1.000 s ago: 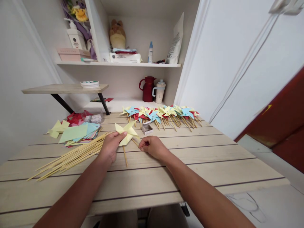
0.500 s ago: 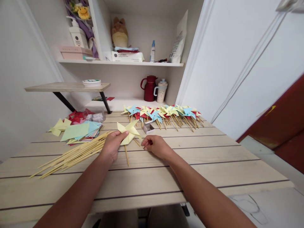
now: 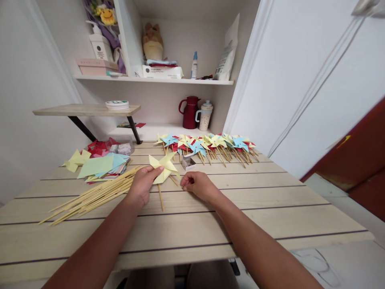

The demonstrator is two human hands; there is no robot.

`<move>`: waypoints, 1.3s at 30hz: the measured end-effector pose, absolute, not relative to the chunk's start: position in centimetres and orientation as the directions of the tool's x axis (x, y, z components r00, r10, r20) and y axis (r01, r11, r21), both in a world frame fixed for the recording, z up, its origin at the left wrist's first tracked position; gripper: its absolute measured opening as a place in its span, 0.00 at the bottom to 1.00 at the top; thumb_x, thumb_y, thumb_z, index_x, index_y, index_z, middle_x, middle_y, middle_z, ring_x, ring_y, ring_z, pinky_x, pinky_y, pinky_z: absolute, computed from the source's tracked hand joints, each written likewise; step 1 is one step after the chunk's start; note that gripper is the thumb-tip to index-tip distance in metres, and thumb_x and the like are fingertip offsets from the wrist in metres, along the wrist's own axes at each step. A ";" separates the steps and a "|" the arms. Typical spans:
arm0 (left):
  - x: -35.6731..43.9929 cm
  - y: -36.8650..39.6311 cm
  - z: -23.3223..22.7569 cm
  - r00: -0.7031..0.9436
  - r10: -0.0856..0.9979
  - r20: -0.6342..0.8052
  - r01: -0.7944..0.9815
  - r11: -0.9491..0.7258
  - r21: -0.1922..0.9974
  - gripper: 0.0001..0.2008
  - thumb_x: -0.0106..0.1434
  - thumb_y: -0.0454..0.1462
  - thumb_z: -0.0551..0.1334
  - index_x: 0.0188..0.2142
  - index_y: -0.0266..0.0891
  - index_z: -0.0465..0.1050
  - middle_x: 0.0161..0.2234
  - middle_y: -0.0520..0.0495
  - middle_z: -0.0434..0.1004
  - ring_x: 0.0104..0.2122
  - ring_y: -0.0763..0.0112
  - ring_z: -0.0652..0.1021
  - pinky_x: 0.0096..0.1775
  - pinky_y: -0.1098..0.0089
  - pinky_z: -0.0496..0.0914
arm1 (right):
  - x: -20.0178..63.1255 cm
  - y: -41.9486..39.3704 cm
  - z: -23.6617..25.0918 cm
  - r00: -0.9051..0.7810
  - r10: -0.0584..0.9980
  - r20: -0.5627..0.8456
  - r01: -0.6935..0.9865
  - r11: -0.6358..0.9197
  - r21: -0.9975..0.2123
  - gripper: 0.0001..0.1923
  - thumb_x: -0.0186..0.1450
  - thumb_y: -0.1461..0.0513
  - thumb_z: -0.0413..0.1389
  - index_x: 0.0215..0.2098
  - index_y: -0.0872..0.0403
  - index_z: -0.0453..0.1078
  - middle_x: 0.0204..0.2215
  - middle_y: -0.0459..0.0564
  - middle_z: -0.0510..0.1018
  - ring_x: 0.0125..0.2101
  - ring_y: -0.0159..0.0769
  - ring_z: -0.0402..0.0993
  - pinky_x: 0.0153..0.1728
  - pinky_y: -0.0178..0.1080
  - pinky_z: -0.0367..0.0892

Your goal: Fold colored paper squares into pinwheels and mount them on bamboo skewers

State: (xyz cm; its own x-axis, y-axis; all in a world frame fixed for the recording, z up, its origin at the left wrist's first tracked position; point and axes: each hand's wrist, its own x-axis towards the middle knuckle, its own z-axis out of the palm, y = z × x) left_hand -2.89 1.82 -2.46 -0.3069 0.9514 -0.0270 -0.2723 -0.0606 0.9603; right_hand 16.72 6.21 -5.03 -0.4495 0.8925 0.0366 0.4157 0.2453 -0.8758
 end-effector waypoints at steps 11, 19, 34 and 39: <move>-2.9 1.9 -2.4 -0.318 0.948 -0.023 -0.249 -0.060 0.967 0.15 0.46 0.40 0.73 0.32 0.34 0.82 0.28 0.44 0.83 0.30 0.66 0.78 0.35 0.69 0.68 | 16.7 6.3 -5.2 -0.457 0.888 0.055 0.448 0.283 -0.848 0.03 0.53 0.66 0.57 0.27 0.54 0.72 0.23 0.43 0.72 0.25 0.30 0.64 0.28 0.33 0.58; -2.9 1.8 -2.3 -0.311 0.950 -0.030 -0.259 -0.055 0.964 0.15 0.45 0.40 0.73 0.33 0.33 0.82 0.29 0.43 0.83 0.29 0.67 0.78 0.35 0.69 0.69 | 16.7 6.2 -5.1 -0.451 0.890 0.060 0.465 0.292 -0.836 0.03 0.53 0.65 0.57 0.27 0.54 0.73 0.23 0.43 0.72 0.25 0.30 0.65 0.28 0.34 0.58; -2.9 1.9 -2.5 -0.304 0.952 -0.036 -0.254 -0.045 0.966 0.15 0.44 0.41 0.73 0.30 0.34 0.81 0.30 0.43 0.83 0.28 0.68 0.77 0.34 0.69 0.68 | 16.6 5.5 -3.7 -0.450 0.889 0.081 0.419 0.291 -0.860 0.01 0.53 0.64 0.58 0.24 0.54 0.72 0.22 0.44 0.74 0.24 0.31 0.64 0.27 0.34 0.58; -2.8 2.2 -2.7 -0.308 0.951 -0.029 -0.219 -0.041 0.975 0.13 0.45 0.40 0.73 0.29 0.34 0.81 0.30 0.43 0.83 0.28 0.67 0.78 0.35 0.69 0.69 | 16.7 5.4 -2.0 -0.374 0.913 0.162 0.154 0.234 -0.960 0.05 0.54 0.60 0.62 0.27 0.54 0.73 0.24 0.45 0.74 0.26 0.32 0.65 0.30 0.36 0.58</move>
